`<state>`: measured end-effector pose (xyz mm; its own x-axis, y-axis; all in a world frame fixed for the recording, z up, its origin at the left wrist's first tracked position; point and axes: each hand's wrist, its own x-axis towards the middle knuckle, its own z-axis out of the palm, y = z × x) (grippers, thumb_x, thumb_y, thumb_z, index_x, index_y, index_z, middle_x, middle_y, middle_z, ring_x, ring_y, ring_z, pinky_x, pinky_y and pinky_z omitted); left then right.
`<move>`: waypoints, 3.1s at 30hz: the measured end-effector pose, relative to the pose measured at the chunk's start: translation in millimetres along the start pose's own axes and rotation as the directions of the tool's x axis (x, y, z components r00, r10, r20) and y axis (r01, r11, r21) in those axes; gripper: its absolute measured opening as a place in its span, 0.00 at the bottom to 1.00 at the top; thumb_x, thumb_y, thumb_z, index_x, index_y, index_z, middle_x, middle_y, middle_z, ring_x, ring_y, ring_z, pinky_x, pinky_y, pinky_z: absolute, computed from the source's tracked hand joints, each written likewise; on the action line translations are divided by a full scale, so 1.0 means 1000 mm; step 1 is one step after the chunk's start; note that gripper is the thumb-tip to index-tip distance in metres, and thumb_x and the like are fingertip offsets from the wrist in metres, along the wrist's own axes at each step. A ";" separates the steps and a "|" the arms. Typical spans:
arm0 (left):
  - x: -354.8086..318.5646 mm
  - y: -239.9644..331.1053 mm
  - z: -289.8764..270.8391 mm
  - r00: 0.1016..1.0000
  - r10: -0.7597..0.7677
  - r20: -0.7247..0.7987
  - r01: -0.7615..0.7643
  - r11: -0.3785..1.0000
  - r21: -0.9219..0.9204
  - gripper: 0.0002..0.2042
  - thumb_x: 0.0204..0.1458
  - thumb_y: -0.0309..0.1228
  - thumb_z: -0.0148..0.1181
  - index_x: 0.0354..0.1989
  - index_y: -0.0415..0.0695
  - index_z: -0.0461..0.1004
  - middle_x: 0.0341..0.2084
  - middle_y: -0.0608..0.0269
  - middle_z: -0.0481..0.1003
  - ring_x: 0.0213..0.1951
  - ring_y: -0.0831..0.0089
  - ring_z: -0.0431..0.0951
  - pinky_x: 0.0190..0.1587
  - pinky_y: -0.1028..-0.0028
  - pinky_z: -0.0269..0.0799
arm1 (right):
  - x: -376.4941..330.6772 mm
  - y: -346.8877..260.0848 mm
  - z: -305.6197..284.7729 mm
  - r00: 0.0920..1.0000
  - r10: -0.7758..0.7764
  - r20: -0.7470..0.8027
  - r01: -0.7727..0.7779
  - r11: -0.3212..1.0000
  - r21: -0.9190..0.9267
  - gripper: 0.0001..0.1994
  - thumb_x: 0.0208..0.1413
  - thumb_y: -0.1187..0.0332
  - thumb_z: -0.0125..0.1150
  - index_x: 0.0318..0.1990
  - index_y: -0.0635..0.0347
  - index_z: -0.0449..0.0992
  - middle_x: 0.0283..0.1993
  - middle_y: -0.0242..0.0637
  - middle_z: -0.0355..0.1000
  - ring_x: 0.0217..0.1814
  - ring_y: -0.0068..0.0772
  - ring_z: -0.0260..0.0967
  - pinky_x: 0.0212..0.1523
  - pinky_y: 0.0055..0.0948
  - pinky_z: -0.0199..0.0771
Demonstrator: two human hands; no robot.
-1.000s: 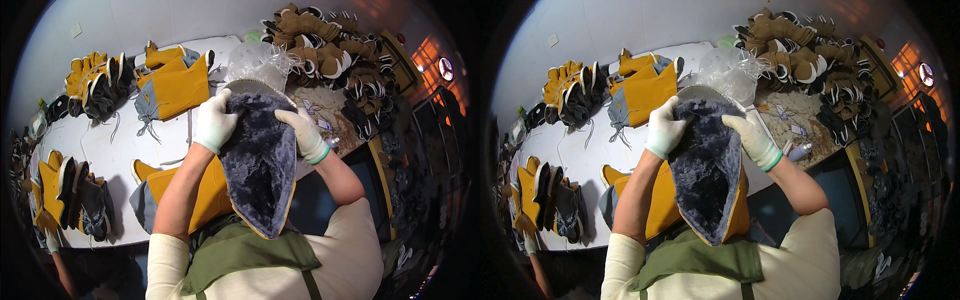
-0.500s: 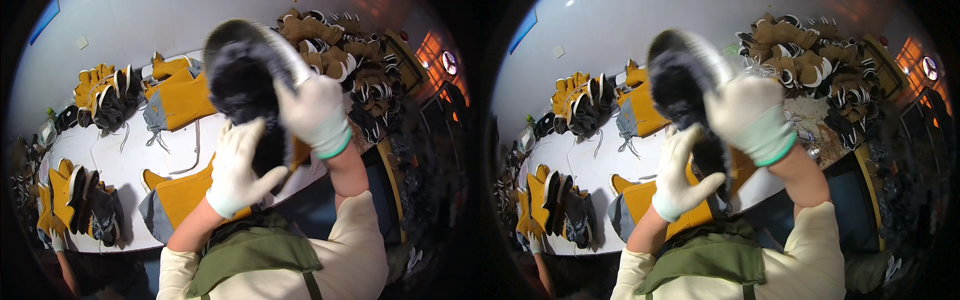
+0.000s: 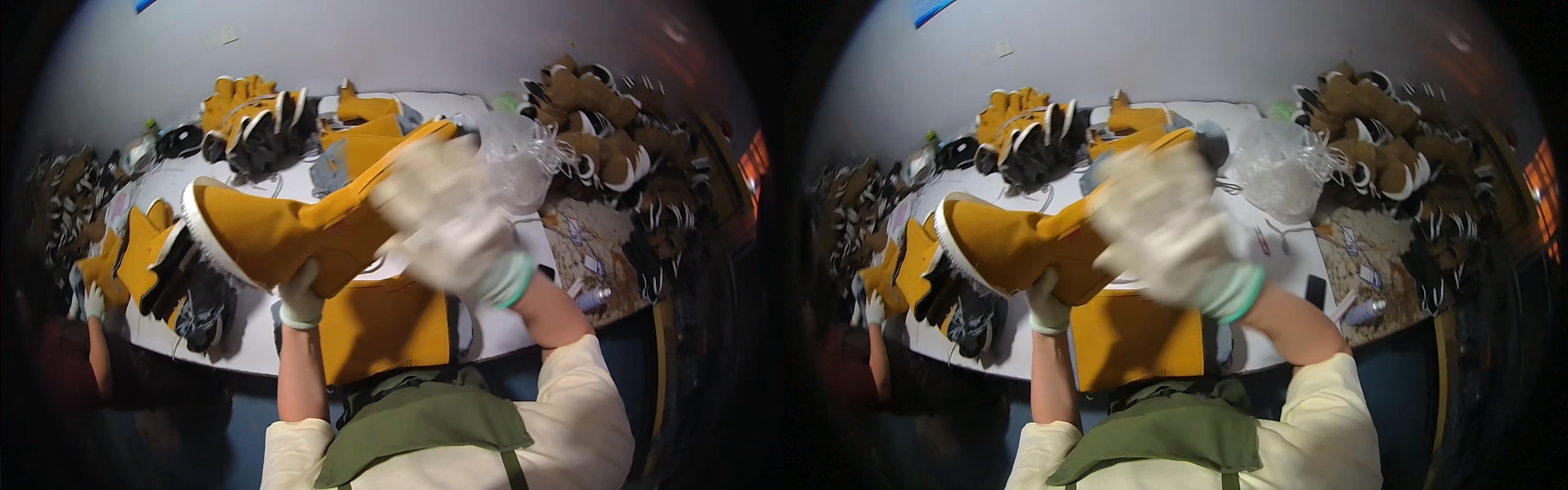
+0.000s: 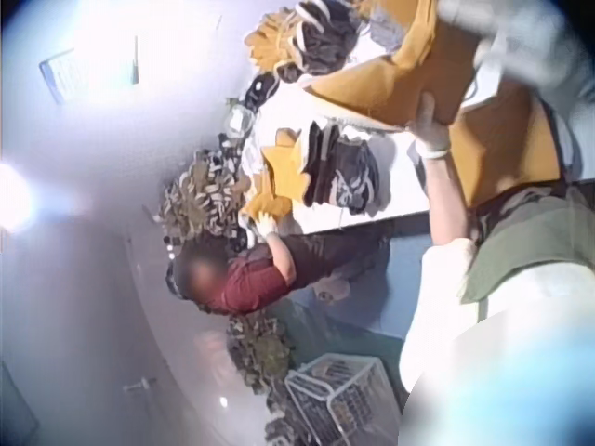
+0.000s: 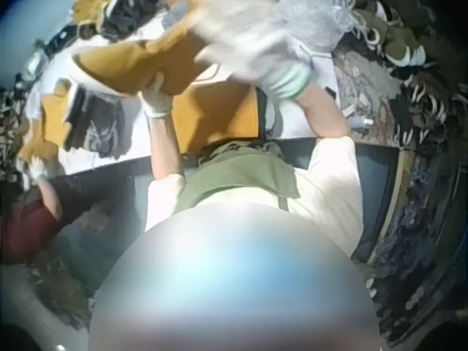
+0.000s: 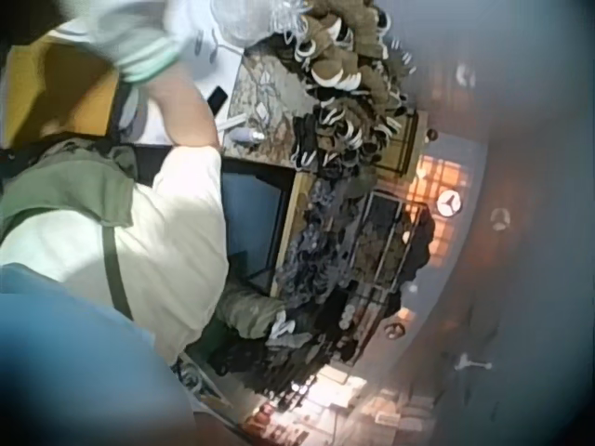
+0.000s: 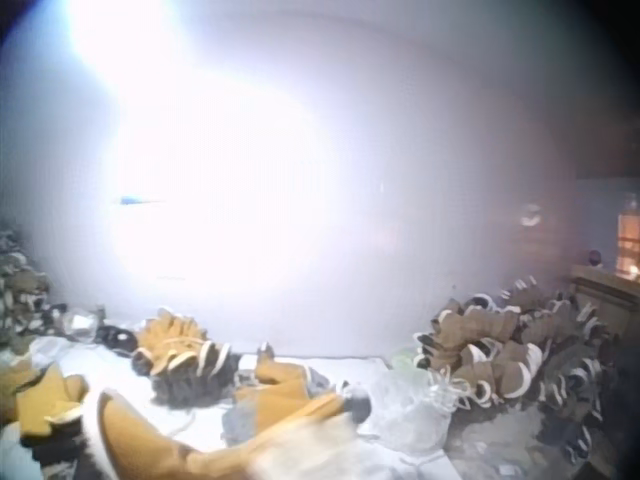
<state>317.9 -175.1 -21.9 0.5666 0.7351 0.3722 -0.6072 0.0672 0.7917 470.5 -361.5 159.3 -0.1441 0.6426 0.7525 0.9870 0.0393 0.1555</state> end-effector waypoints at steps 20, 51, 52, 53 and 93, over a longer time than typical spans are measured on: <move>-0.002 0.003 -0.023 0.826 -0.485 0.288 0.474 0.319 -0.821 0.26 0.63 0.44 0.50 0.64 0.40 0.61 0.60 0.49 0.66 0.59 0.52 0.69 0.62 0.53 0.64 | -0.022 0.067 0.030 0.436 0.544 0.717 -0.751 -0.219 0.623 0.20 0.59 0.59 0.61 0.49 0.68 0.73 0.43 0.32 0.74 0.44 0.20 0.70 0.46 0.24 0.72; 0.041 -0.071 -0.039 0.927 -0.334 -0.169 0.053 0.565 -0.824 0.26 0.61 0.47 0.52 0.66 0.53 0.60 0.61 0.61 0.65 0.62 0.59 0.64 0.65 0.54 0.61 | -0.078 -0.064 0.015 0.935 -0.342 0.099 0.309 0.917 0.251 0.13 0.46 0.70 0.66 0.42 0.52 0.79 0.45 0.31 0.75 0.44 0.29 0.71 0.36 0.25 0.68; 0.040 -0.070 -0.040 0.927 -0.354 -0.128 0.080 0.518 -0.851 0.27 0.61 0.47 0.52 0.67 0.54 0.59 0.62 0.61 0.65 0.63 0.59 0.64 0.65 0.54 0.61 | -0.077 -0.067 0.018 0.939 -0.340 0.052 0.318 0.916 0.244 0.07 0.49 0.69 0.67 0.37 0.52 0.82 0.42 0.34 0.75 0.43 0.29 0.71 0.32 0.23 0.68; 0.039 -0.072 -0.040 0.932 -0.343 -0.113 0.086 0.514 -0.853 0.26 0.61 0.47 0.51 0.66 0.52 0.60 0.61 0.61 0.65 0.62 0.59 0.64 0.65 0.54 0.61 | -0.077 -0.070 0.018 0.936 -0.343 0.073 0.317 0.917 0.244 0.08 0.49 0.69 0.67 0.37 0.52 0.81 0.42 0.34 0.75 0.43 0.28 0.71 0.32 0.23 0.68; -0.023 -0.021 -0.049 0.860 -0.471 -0.194 0.475 0.604 0.640 0.28 0.53 0.29 0.60 0.62 0.33 0.60 0.52 0.47 0.72 0.52 0.62 0.73 0.56 0.69 0.67 | -0.241 -0.028 0.086 0.147 0.726 0.672 -0.985 0.044 0.169 0.24 0.67 0.55 0.48 0.57 0.71 0.68 0.51 0.43 0.73 0.52 0.29 0.69 0.54 0.28 0.67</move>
<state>290.4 -160.8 -70.7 0.6652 0.7320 -0.1469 0.2593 -0.0420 0.9649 484.1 -451.5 -80.9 0.7427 0.6371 -0.2061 0.1970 -0.5021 -0.8421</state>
